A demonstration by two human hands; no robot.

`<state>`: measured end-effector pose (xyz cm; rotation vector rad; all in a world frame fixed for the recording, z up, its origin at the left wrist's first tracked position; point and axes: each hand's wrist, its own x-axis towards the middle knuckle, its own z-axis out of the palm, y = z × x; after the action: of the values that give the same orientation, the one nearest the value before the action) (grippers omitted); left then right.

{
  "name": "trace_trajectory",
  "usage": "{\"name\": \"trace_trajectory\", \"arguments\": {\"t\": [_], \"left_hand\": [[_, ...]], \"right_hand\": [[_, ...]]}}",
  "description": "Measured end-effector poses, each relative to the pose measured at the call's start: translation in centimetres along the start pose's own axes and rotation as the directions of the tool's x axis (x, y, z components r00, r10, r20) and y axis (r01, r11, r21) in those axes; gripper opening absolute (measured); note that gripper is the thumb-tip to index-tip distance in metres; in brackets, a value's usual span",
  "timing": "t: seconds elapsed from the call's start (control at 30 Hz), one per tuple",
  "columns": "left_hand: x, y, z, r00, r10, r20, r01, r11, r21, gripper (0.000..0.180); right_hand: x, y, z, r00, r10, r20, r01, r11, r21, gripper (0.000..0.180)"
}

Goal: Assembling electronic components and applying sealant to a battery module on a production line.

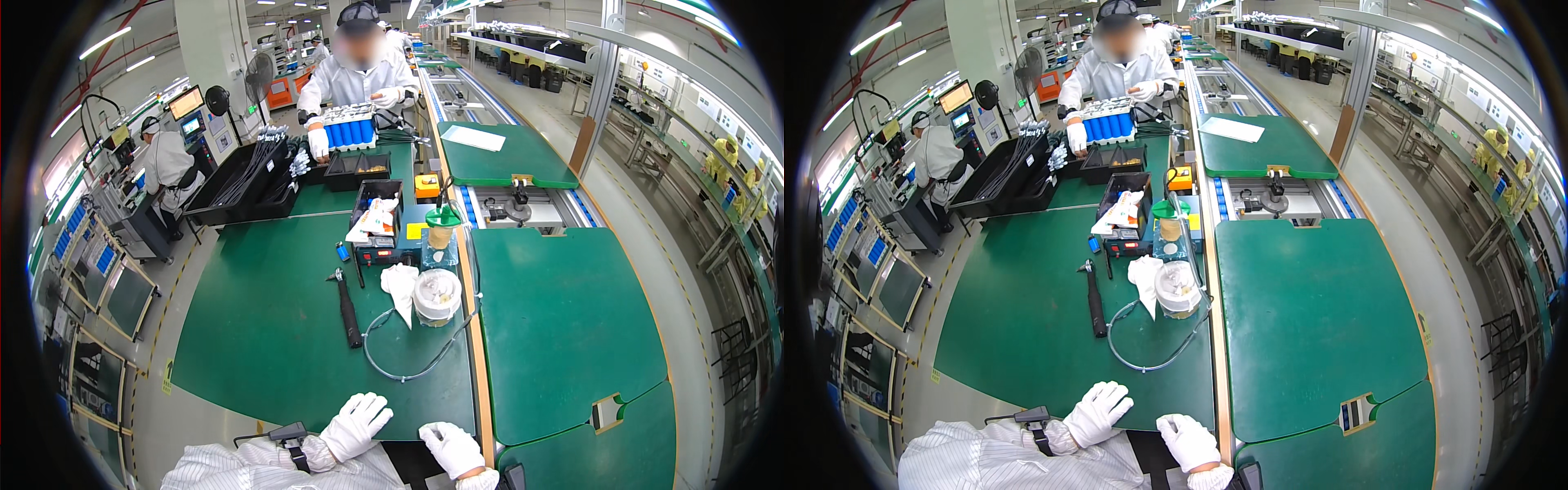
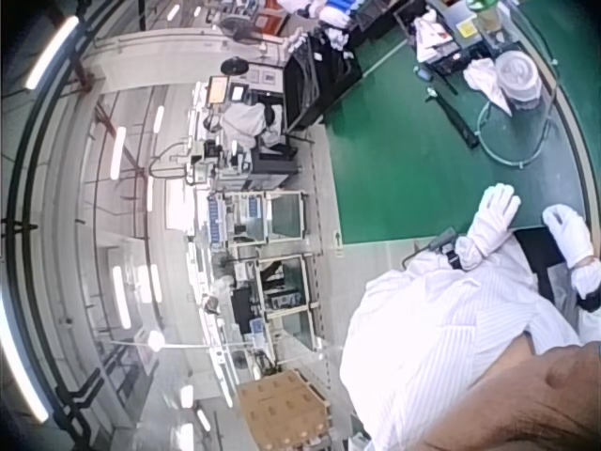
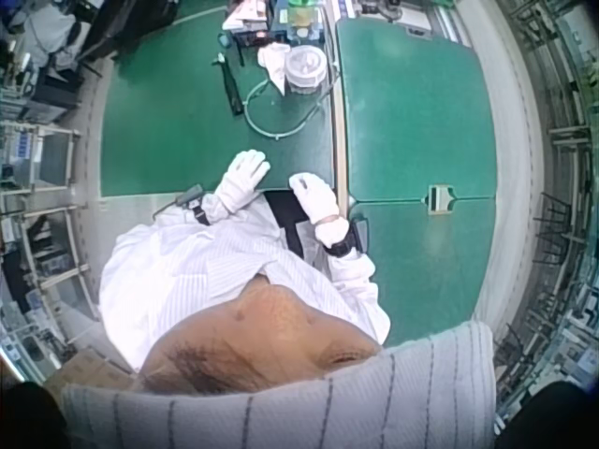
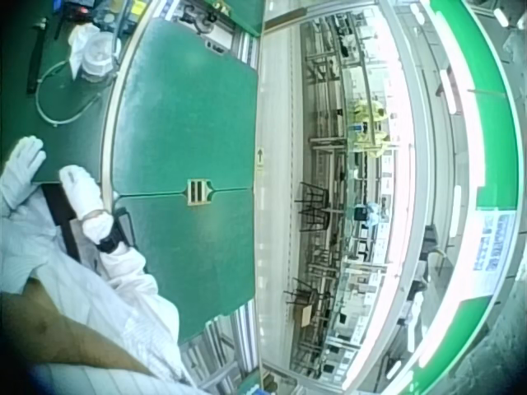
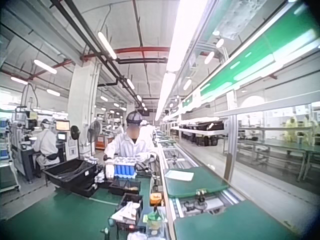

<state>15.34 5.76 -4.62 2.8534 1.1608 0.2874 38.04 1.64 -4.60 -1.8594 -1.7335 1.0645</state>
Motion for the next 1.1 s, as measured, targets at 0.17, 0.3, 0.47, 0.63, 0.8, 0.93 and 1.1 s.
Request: {"name": "trace_trajectory", "arguments": {"t": [0.17,0.3,0.47,0.63,0.8,0.93,1.1], "left_hand": [[0.57,0.16,-0.52,0.993,0.034,-0.112,-0.035,0.999,-0.008,0.045],[0.63,0.17,-0.6,0.994,0.028,-0.11,-0.03,0.999,-0.012,0.044],[0.72,0.23,-0.77,0.991,0.04,-0.125,-0.041,0.999,-0.002,0.043],[0.72,0.26,-0.86,0.991,0.047,-0.125,-0.046,0.999,0.012,0.044],[0.6,0.24,-0.73,0.995,0.032,-0.097,-0.032,0.999,-0.003,0.045],[0.62,0.12,-0.61,0.996,0.033,-0.087,-0.034,0.999,-0.006,0.047],[0.56,0.18,-0.73,0.996,0.03,-0.086,-0.031,0.999,-0.006,0.048]], "right_hand": [[-0.01,0.08,0.12,1.0,-0.003,-0.005,0.003,1.0,0.0,0.033],[-0.02,-0.25,-0.12,1.0,0.014,0.015,-0.014,1.0,-0.008,0.032],[0.07,-0.35,-0.3,0.998,0.035,0.044,-0.036,0.999,0.012,0.033],[0.06,-0.12,-0.15,1.0,0.008,0.019,-0.008,1.0,-0.001,0.032],[0.03,-0.03,-0.05,1.0,-0.008,0.0,0.008,1.0,0.002,0.031],[0.01,0.09,0.06,1.0,-0.013,-0.012,0.013,1.0,-0.003,0.031],[0.0,-0.07,-0.03,1.0,-0.012,-0.003,0.012,1.0,0.002,0.031]]}}
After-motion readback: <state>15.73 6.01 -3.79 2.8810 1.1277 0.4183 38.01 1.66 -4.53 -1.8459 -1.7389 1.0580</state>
